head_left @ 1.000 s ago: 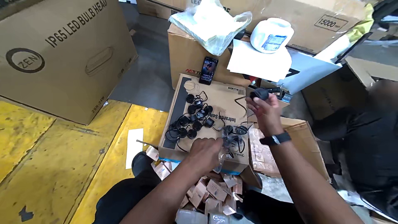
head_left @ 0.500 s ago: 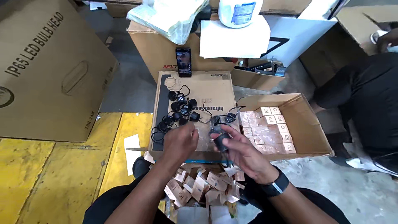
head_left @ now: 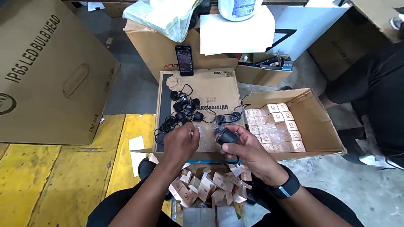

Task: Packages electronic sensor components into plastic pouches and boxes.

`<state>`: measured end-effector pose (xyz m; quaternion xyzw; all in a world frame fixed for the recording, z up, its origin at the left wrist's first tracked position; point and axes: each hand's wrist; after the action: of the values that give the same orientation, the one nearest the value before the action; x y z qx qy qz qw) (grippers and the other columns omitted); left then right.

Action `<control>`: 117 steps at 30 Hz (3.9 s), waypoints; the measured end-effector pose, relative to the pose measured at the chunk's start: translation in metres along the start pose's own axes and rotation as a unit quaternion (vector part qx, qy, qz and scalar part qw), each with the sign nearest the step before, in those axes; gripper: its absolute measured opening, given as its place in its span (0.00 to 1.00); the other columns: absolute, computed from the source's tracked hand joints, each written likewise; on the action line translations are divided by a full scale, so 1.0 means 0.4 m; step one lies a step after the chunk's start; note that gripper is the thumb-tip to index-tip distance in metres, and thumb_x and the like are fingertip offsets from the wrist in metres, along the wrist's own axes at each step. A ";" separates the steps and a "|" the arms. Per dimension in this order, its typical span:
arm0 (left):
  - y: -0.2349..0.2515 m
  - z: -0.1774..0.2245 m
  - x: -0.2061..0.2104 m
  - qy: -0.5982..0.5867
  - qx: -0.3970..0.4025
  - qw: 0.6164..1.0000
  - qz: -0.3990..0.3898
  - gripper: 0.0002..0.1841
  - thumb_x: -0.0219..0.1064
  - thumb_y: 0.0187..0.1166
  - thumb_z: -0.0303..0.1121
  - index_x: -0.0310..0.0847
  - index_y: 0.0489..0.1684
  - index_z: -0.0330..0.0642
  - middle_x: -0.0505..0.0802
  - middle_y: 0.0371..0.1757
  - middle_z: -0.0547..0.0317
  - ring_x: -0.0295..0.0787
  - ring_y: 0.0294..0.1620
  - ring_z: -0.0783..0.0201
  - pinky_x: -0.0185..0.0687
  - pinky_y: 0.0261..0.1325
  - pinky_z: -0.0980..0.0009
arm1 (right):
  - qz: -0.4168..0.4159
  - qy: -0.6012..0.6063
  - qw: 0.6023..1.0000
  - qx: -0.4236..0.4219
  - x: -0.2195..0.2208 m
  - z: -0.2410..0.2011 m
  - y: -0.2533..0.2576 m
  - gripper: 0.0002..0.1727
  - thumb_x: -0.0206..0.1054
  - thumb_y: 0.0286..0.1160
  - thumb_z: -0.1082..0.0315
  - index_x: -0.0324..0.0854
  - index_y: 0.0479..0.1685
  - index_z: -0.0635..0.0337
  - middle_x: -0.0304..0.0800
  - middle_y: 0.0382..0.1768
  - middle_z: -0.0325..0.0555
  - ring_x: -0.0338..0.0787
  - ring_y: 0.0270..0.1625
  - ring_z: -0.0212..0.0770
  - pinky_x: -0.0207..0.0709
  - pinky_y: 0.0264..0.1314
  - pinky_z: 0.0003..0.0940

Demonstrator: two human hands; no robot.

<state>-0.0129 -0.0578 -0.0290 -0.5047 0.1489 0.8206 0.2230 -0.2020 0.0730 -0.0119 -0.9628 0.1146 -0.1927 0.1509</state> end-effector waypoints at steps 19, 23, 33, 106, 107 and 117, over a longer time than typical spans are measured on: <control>-0.009 0.016 0.002 -0.082 -0.036 0.994 -0.065 0.15 0.63 0.82 0.48 0.88 0.34 0.51 0.88 0.22 0.69 0.85 0.25 0.68 0.81 0.32 0.60 | 0.010 -0.077 0.993 0.088 0.014 0.025 -0.003 0.14 0.70 0.79 0.68 0.79 0.58 0.64 0.90 0.39 0.49 0.83 0.23 0.34 0.75 0.21 0.25; -0.009 0.017 -0.001 -0.047 -0.025 0.996 -0.074 0.15 0.61 0.82 0.48 0.88 0.34 0.50 0.88 0.23 0.66 0.86 0.26 0.64 0.81 0.32 0.57 | -0.015 -0.249 0.966 0.072 0.015 0.024 -0.007 0.16 0.72 0.77 0.58 0.81 0.55 0.59 0.88 0.36 0.41 0.85 0.26 0.34 0.82 0.27 0.29; -0.012 0.023 -0.002 -0.014 -0.008 0.996 -0.084 0.16 0.60 0.83 0.48 0.86 0.34 0.49 0.87 0.22 0.63 0.86 0.25 0.62 0.79 0.31 0.56 | -0.010 -0.771 0.605 0.201 0.045 0.018 -0.023 0.30 0.78 0.61 0.64 0.79 0.65 0.66 0.85 0.58 0.66 0.89 0.53 0.68 0.83 0.42 0.64; -0.047 0.043 0.008 -0.202 -0.004 0.942 -0.269 0.12 0.62 0.83 0.46 0.86 0.38 0.52 0.84 0.24 0.69 0.80 0.26 0.69 0.79 0.34 0.62 | -0.032 -0.610 0.778 -0.146 0.006 0.101 0.012 0.10 0.60 0.80 0.64 0.88 0.41 0.54 0.90 0.39 0.42 0.90 0.49 0.42 0.84 0.52 0.43; -0.046 0.043 0.005 -0.164 0.003 0.945 -0.284 0.11 0.62 0.82 0.45 0.85 0.42 0.51 0.86 0.28 0.66 0.83 0.30 0.67 0.81 0.39 0.59 | -0.039 -0.616 0.774 -0.142 0.004 0.102 0.013 0.11 0.59 0.80 0.64 0.88 0.41 0.54 0.89 0.40 0.43 0.90 0.48 0.43 0.85 0.51 0.45; -0.053 0.053 0.013 0.138 0.029 0.879 -0.456 0.24 0.62 0.83 0.51 0.78 0.67 0.42 0.91 0.57 0.41 0.86 0.64 0.39 0.77 0.63 0.37 | -0.095 -0.663 0.738 -0.083 0.006 0.143 0.096 0.13 0.61 0.74 0.73 0.88 0.51 0.60 0.88 0.55 0.56 0.92 0.52 0.56 0.86 0.49 0.57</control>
<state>-0.0200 -0.0286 -0.0248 -0.6183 -0.0443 0.5457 0.5639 -0.1828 0.0508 -0.0744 -0.8614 -0.0913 0.4916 0.0889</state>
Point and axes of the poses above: each hand's wrist, its own y-axis towards the middle knuckle, its own x-axis out of the palm, z = x × y
